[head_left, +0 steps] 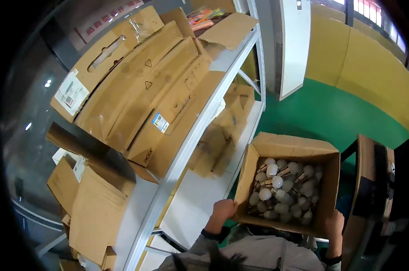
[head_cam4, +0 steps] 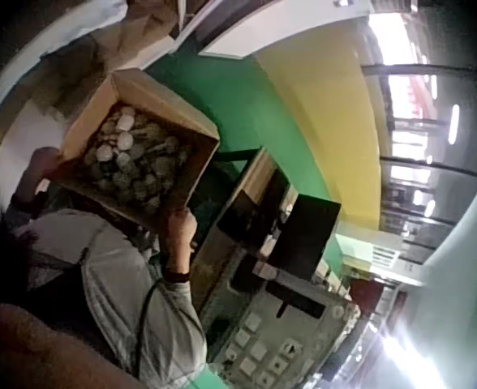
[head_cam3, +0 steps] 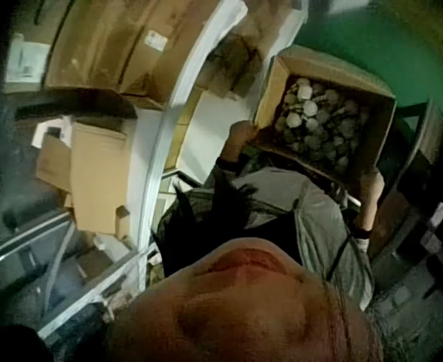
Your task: The person takes light bulbs from a cardboard box and screws them into sockets on a white testing panel.
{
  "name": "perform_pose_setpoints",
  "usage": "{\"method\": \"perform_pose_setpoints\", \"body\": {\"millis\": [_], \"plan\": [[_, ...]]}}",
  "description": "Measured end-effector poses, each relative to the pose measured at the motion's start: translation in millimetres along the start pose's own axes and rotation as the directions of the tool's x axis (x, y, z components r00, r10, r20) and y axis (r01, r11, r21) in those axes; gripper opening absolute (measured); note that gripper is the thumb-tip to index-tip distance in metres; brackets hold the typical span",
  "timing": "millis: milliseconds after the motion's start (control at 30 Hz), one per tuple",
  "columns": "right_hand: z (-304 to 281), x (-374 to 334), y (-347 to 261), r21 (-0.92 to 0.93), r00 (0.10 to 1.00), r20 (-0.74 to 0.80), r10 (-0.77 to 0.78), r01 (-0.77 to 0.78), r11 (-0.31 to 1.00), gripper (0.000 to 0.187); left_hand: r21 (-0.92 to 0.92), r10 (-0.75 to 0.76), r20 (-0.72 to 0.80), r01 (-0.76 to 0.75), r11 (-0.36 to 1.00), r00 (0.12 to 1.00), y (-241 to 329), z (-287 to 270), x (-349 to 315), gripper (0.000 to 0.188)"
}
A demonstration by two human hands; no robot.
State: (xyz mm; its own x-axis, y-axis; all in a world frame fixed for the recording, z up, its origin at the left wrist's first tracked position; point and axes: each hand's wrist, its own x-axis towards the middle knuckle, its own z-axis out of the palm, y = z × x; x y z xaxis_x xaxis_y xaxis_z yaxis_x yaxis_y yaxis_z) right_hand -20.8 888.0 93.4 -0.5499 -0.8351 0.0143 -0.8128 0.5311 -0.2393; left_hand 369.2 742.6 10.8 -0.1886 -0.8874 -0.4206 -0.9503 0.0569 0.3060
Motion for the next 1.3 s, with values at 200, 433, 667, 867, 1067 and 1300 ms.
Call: {"method": "perform_pose_setpoints", "body": {"millis": [200, 433, 667, 867, 1067, 1300], "plan": [[-56.6, 44.7, -27.1, -0.018, 0.989, 0.06, -0.136, 0.138, 0.99, 0.032, -0.079, -0.105, 0.117, 0.114, 0.99, 0.988, 18.0, -64.2, -25.0, 0.052], [-39.0, 133.7, 0.4, -0.038, 0.983, 0.111, -0.145, 0.15, 0.988, 0.033, -0.008, -0.115, 0.093, 0.117, 0.993, 0.989, 74.8, -82.1, 41.7, 0.039], [-52.4, 209.7, -1.7, 0.047, 0.973, 0.227, -0.034, 0.024, 0.999, 0.023, 0.132, -0.123, 0.174, 0.101, 0.986, 0.977, 135.5, -103.1, 125.7, 0.037], [-16.8, 270.2, 43.0, 0.035, 0.992, 0.125, -0.026, 0.022, 0.999, 0.031, 0.161, -0.082, 0.161, 0.056, 0.985, 0.983, 184.4, -117.9, 186.7, 0.039], [-5.2, 370.9, 44.1, 0.02, 0.992, 0.102, 0.073, -0.075, 0.997, 0.032, 0.165, -0.077, 0.147, 0.053, 0.985, 0.986, 234.3, -135.1, 286.0, 0.038], [29.3, 539.6, 58.6, 0.047, 0.979, 0.191, 0.067, -0.077, 0.996, 0.033, 0.16, -0.027, 0.131, 0.005, 0.987, 0.991, 307.7, -186.1, 433.6, 0.032]]}}
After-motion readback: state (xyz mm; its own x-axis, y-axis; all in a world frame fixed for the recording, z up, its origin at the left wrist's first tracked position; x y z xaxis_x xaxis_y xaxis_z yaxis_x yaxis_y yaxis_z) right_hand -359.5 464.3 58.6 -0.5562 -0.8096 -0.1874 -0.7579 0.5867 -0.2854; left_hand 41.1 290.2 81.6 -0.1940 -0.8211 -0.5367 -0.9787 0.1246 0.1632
